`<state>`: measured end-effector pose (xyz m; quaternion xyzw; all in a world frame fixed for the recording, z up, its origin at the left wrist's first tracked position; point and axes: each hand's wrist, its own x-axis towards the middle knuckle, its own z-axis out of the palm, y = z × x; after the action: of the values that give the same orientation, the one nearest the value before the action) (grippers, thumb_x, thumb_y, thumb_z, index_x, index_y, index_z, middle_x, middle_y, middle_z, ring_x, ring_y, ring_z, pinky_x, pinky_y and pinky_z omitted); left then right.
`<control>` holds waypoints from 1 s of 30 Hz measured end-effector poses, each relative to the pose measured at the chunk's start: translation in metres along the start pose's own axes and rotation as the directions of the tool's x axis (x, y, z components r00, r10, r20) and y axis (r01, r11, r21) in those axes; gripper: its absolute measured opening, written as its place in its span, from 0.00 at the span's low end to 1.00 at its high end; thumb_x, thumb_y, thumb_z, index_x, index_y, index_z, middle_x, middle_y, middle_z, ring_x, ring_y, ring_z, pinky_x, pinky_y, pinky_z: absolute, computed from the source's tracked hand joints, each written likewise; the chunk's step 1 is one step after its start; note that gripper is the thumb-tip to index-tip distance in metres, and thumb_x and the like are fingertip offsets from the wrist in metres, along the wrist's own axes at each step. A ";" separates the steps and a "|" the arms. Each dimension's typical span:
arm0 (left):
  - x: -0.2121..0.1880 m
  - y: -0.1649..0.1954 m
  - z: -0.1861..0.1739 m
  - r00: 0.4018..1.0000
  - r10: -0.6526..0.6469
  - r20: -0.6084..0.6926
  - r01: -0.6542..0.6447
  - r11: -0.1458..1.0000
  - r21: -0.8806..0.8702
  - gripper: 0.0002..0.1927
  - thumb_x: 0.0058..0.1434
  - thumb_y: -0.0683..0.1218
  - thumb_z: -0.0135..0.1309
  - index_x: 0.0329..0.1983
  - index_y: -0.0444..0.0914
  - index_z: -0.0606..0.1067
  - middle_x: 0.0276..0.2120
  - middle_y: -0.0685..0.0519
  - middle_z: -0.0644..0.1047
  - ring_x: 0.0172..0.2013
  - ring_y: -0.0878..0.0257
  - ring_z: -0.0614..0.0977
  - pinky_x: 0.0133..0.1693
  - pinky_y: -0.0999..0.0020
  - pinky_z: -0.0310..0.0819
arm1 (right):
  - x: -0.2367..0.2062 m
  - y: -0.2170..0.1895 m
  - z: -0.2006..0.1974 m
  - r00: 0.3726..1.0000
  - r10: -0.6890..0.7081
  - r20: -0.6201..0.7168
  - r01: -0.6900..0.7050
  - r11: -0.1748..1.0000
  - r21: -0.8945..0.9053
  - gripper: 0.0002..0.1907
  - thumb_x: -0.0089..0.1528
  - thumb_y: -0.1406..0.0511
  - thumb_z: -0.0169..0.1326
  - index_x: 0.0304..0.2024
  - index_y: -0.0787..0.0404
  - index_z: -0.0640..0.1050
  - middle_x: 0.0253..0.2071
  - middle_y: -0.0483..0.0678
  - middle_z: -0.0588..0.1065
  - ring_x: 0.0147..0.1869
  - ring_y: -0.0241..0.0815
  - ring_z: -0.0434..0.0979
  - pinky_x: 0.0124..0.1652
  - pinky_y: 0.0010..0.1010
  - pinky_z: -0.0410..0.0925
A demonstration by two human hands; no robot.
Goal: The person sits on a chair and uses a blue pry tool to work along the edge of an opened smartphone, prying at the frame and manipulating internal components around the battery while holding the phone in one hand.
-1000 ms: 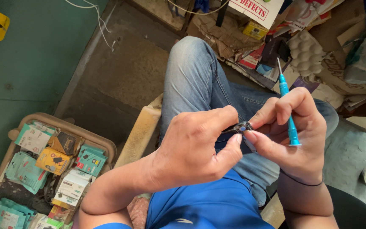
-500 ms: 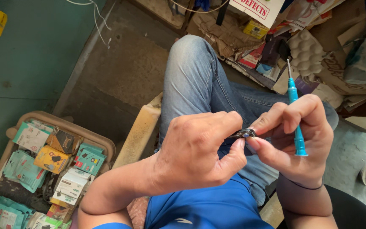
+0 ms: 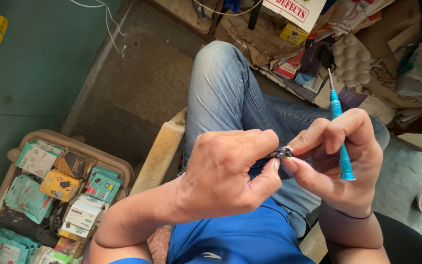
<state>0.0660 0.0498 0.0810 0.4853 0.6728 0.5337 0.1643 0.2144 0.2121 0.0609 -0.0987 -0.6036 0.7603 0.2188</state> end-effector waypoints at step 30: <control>0.010 -0.023 -0.004 0.930 -0.296 0.216 0.360 0.850 -0.384 0.06 0.64 0.44 0.54 0.34 0.36 0.73 0.22 0.57 0.71 0.26 0.71 0.71 0.29 0.72 0.67 | 0.006 0.015 -0.027 0.981 -0.095 -0.170 0.099 0.995 0.018 0.20 0.75 0.52 0.50 0.50 0.63 0.67 0.33 0.55 0.78 0.34 0.45 0.79 0.39 0.35 0.75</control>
<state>0.0474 0.0566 0.0648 0.3549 0.6021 0.5910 0.4028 0.2170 0.2356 0.0409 -0.1304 -0.5770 0.7454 0.3073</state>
